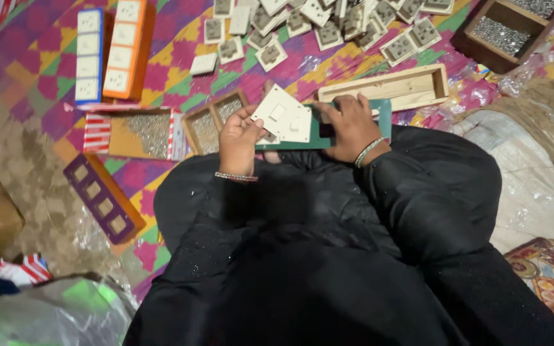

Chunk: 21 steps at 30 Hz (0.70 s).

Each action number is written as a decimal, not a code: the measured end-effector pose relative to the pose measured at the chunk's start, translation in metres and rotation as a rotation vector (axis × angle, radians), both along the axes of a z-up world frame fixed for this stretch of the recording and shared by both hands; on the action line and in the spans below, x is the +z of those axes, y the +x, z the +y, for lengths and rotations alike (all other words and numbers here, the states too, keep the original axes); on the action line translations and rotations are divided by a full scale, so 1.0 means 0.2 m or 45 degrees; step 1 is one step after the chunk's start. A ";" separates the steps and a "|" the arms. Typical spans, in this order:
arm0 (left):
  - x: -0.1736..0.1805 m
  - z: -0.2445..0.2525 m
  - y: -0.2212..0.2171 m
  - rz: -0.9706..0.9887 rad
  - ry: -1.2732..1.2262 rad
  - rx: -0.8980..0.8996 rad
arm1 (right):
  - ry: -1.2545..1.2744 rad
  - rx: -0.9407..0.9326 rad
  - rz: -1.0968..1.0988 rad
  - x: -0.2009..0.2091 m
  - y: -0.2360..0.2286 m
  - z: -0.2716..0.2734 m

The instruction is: The person assembles electrical switch and socket modules into a green plastic frame while sitting on the floor. They use a screwdriver to secure the components and repeatedly adjust the alignment of the parts within the frame.

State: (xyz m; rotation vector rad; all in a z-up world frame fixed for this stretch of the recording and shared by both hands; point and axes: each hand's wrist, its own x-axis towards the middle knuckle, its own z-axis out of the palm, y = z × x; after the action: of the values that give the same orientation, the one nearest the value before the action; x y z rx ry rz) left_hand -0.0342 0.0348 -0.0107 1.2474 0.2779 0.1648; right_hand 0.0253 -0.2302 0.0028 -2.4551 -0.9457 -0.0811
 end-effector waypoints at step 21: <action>-0.07 -0.13 -0.66 0.185 -0.364 0.083 | -0.109 0.076 -0.211 0.23 -0.53 0.28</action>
State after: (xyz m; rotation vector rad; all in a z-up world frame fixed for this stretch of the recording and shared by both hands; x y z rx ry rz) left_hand -0.1663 0.0088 -0.0239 0.9684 0.4522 0.0868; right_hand -0.0799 -0.1736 0.0494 -2.5268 -1.1141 -0.2312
